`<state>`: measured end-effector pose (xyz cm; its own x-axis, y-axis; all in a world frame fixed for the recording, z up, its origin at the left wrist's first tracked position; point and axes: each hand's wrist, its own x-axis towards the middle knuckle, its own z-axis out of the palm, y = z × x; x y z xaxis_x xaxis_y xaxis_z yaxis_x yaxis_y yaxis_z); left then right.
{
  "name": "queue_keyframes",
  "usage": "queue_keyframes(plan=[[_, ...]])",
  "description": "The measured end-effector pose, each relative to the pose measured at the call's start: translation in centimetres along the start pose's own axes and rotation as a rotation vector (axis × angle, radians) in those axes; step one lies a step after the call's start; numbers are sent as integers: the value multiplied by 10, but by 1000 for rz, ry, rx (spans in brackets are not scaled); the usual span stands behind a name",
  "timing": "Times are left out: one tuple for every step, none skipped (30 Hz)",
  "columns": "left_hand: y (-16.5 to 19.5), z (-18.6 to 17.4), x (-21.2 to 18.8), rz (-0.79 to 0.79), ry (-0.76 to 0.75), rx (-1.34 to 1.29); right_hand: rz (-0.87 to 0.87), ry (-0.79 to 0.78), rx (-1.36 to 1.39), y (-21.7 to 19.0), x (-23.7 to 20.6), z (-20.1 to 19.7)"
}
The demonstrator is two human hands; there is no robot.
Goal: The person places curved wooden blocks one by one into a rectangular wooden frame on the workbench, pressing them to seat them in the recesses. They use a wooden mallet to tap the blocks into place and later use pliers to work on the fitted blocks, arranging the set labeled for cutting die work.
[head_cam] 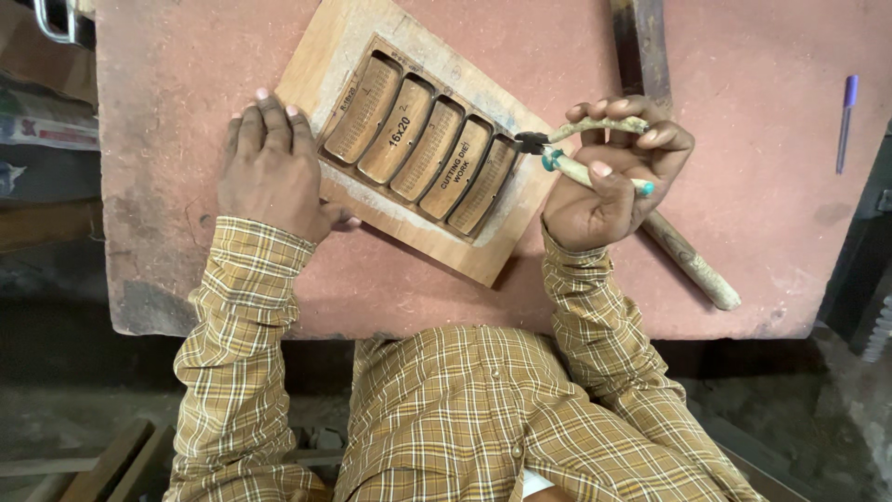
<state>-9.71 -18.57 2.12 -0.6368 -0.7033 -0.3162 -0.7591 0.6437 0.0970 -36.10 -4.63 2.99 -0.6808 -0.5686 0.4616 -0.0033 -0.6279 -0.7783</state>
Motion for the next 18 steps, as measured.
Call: queue_keyframes(plan=[[0,0,-1,2,3,-2,-5,-7,2,1,0,-1],[0,0,-1,-2,-6,-1,-9,-14,2,4,0,-2],[0,0,0,-5,-16,-2,-14,-21,1,5,0,-4],[0,0,0,-8,-25,-3,-16,-45,-5,5,0,-6],[0,0,1,-6,-23,-2,-20,-69,-10,6,1,-7],[0,-1,2,-6,-21,2,-23,-93,-13,6,1,-7],[0,-1,2,-6,-18,5,-12,-112,-15,6,0,-7],[-1,-1,1,-6,-11,5,-1,-130,-17,3,0,-7],[-1,-2,0,-4,-4,5,9,-146,-21,0,-1,-8],[0,-2,0,2,5,2,28,-131,-20,-3,0,-8],[1,-2,0,3,9,-6,44,-118,-18,-4,1,-7],[1,-3,0,0,17,-10,57,-106,-10,-4,4,-6],[0,-4,1,-4,24,-11,55,-54,17,-4,10,-7],[-1,-4,2,-2,34,-21,56,-1,45,-7,18,-11],[-1,-4,3,-1,42,-33,61,52,74,-12,26,-17],[-2,-3,1,-3,46,-44,107,-10,-57,-22,31,-26],[-1,-2,-4,-25,58,-9,155,-72,-186,-40,35,-36],[2,-1,-9,-46,71,27,154,-71,-178,-53,44,-46]])
